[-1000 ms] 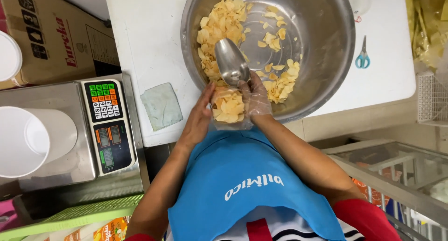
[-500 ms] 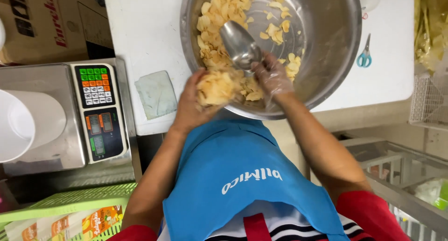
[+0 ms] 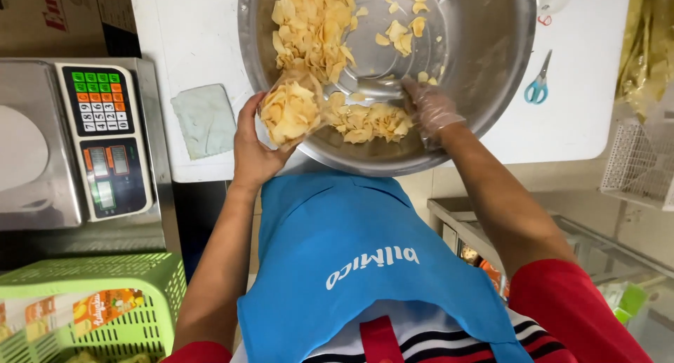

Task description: The person scoops potato chips from a large metal bowl into small clear plastic bags using a metal scoop. After filling each bag, they place it on a digital scale to check the weight, then move the bag into a green basket. The process is repeated multiple times throughout the clip.

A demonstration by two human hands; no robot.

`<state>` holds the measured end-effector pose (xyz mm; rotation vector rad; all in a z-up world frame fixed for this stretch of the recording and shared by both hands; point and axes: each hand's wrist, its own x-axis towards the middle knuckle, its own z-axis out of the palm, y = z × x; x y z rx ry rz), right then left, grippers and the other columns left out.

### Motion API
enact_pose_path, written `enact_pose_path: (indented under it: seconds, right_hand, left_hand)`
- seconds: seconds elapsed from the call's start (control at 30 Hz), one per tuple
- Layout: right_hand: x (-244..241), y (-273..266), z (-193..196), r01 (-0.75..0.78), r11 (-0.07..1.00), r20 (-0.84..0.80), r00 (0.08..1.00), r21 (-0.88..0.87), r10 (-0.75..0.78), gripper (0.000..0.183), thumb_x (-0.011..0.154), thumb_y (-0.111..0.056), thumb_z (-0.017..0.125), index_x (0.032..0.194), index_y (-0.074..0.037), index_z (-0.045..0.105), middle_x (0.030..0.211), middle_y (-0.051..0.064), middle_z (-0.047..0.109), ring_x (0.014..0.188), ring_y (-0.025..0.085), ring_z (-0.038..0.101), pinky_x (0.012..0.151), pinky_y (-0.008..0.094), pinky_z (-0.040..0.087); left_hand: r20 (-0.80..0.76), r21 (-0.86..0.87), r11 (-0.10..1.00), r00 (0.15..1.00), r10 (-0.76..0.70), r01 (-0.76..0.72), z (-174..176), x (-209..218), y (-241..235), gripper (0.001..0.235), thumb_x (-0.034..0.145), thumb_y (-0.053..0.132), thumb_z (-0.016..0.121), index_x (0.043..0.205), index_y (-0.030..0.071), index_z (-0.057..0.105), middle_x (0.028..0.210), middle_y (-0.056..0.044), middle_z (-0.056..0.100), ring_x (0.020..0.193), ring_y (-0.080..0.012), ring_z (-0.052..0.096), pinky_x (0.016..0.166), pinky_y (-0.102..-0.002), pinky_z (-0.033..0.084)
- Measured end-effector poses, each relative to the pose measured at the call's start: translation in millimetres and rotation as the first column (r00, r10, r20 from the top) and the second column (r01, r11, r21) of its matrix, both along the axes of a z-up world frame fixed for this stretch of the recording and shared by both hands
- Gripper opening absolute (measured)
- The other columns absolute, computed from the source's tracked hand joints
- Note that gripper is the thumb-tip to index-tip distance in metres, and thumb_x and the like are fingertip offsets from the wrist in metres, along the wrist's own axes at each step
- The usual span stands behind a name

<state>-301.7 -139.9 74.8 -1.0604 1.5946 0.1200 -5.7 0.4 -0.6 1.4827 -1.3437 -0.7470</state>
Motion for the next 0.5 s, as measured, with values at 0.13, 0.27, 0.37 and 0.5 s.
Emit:
enact_pose_path:
  seconds: [0.13,0.27,0.37,0.5]
  right_hand:
    - [-5.8,-1.4,-45.5,-0.100,0.993,-0.005,0.995,0.055,0.100,0.060,0.096,-0.061,0.059,0.132,-0.013,0.067,0.106,0.006,0.076,0.101,0.016,0.072,0.097,0.029,0.054]
    - [-33.8,-1.4,-109.9,-0.569,0.796,0.104,0.796,-0.207,0.596,0.042,0.101,-0.032,0.057,0.141,-0.023,0.063,0.133,0.006,0.069,0.121,0.030,0.065,0.108,0.045,0.049]
    - [-30.8,8.1,-132.3,-0.334,0.937,0.341,0.873,-0.102,0.348,0.040,0.094,-0.026,0.068,0.134,-0.031,0.068,0.122,-0.001,0.074,0.078,0.015,0.072,0.064,0.029,0.061]
    - [-40.8,-3.0,-129.8,-0.193,0.981,0.467,0.865,-0.021,0.181,0.039,0.090,-0.011,0.062,0.127,-0.013,0.071,0.098,0.008,0.073,0.069,0.017,0.066,0.056,0.027,0.058]
  left_hand:
    - [0.037,0.048,0.995,0.995,0.091,-0.093,-1.9,-10.7,2.0,0.097,0.066,0.008,0.098,0.146,0.006,0.046,0.136,-0.021,0.057,0.131,-0.0452,0.056,0.117,-0.058,0.038]
    - [0.032,0.063,0.989,0.991,0.132,-0.134,-0.9,-23.0,1.7,0.091,0.069,0.000,0.094,0.146,0.003,0.046,0.128,-0.021,0.058,0.125,-0.0452,0.059,0.115,-0.062,0.041]
    - [0.064,0.016,0.991,0.989,0.131,-0.132,-0.2,-30.7,4.0,0.086,0.070,-0.003,0.091,0.145,0.001,0.048,0.127,-0.021,0.056,0.124,-0.0444,0.059,0.111,-0.058,0.046]
    - [0.030,-0.005,0.985,0.985,0.170,-0.170,-4.3,-35.1,12.6,0.080,0.071,-0.003,0.091,0.142,0.002,0.055,0.128,-0.018,0.053,0.125,-0.0423,0.060,0.109,-0.057,0.050]
